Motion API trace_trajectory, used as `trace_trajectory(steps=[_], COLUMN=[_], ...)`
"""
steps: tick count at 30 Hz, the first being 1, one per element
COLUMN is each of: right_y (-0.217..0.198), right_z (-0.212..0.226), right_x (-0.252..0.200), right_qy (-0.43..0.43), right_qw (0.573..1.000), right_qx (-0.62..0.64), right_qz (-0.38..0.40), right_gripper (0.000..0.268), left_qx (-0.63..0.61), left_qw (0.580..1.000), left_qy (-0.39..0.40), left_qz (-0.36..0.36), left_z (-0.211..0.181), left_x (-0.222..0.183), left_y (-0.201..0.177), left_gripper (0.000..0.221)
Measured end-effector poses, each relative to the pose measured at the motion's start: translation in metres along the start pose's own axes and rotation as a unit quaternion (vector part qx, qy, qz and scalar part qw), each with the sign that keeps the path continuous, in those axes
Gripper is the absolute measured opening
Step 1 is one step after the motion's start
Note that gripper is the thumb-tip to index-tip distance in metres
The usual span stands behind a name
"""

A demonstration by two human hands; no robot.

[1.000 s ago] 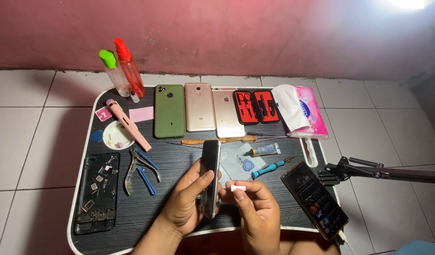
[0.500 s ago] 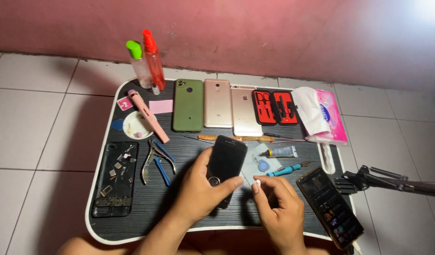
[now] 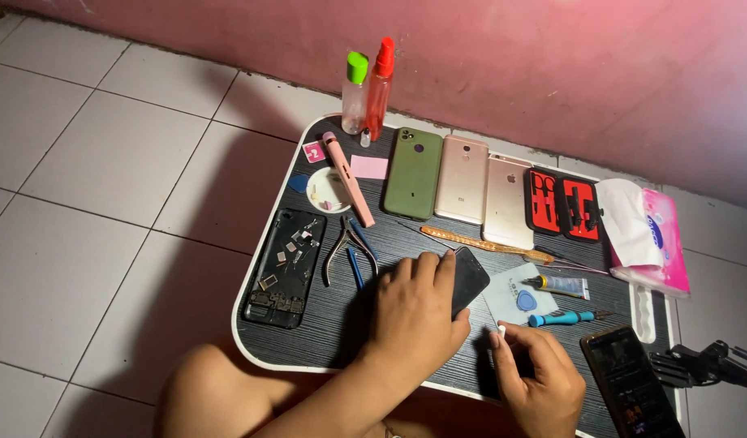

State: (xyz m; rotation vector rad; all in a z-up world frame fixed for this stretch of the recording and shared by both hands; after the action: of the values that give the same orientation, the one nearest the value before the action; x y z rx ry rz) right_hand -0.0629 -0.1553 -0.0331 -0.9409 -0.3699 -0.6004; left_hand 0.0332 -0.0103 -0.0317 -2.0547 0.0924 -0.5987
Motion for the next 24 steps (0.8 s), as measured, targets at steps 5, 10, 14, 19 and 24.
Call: trace_trajectory(steps=[5, 10, 14, 19, 24], right_y=[0.003, 0.006, 0.007, 0.009, 0.010], right_z=[-0.001, 0.007, 0.011, 0.011, 0.025], right_x=[-0.003, -0.003, -0.006, -0.005, -0.003], right_qy=[-0.053, -0.077, -0.047, -0.034, -0.044], right_qw=[0.999, 0.997, 0.999, 0.999, 0.998], right_qx=[-0.002, 0.015, -0.014, -0.040, -0.036], right_qz=[-0.002, -0.003, -0.016, 0.002, -0.020], right_gripper=[0.012, 0.012, 0.020, 0.023, 0.015], left_qx=[0.023, -0.024, -0.046, 0.082, 0.079], left_qw=[0.996, 0.998, 0.993, 0.984, 0.976], left_qy=[0.040, 0.018, -0.064, -0.128, -0.202], left_qz=[-0.079, -0.059, -0.085, -0.092, -0.035], left_z=[-0.002, 0.023, 0.095, 0.165, 0.179], left_x=[-0.004, 0.006, 0.019, 0.010, 0.012], left_y=[-0.018, -0.062, -0.121, -0.118, -0.099], left_gripper=[0.064, 0.062, 0.010, 0.014, 0.013])
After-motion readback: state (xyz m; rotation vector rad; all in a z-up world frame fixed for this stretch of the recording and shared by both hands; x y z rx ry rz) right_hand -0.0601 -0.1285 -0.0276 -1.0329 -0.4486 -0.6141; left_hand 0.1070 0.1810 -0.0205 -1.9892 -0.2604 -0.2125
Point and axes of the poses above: each hand's wrist, its own x-axis towards the middle knuckle, its own y-axis out of the palm, z = x × y, the point moved 4 cm from there along x, towards the middle knuckle, and after that the axes turned 7 degrees about -z, right-handed, at the moved point
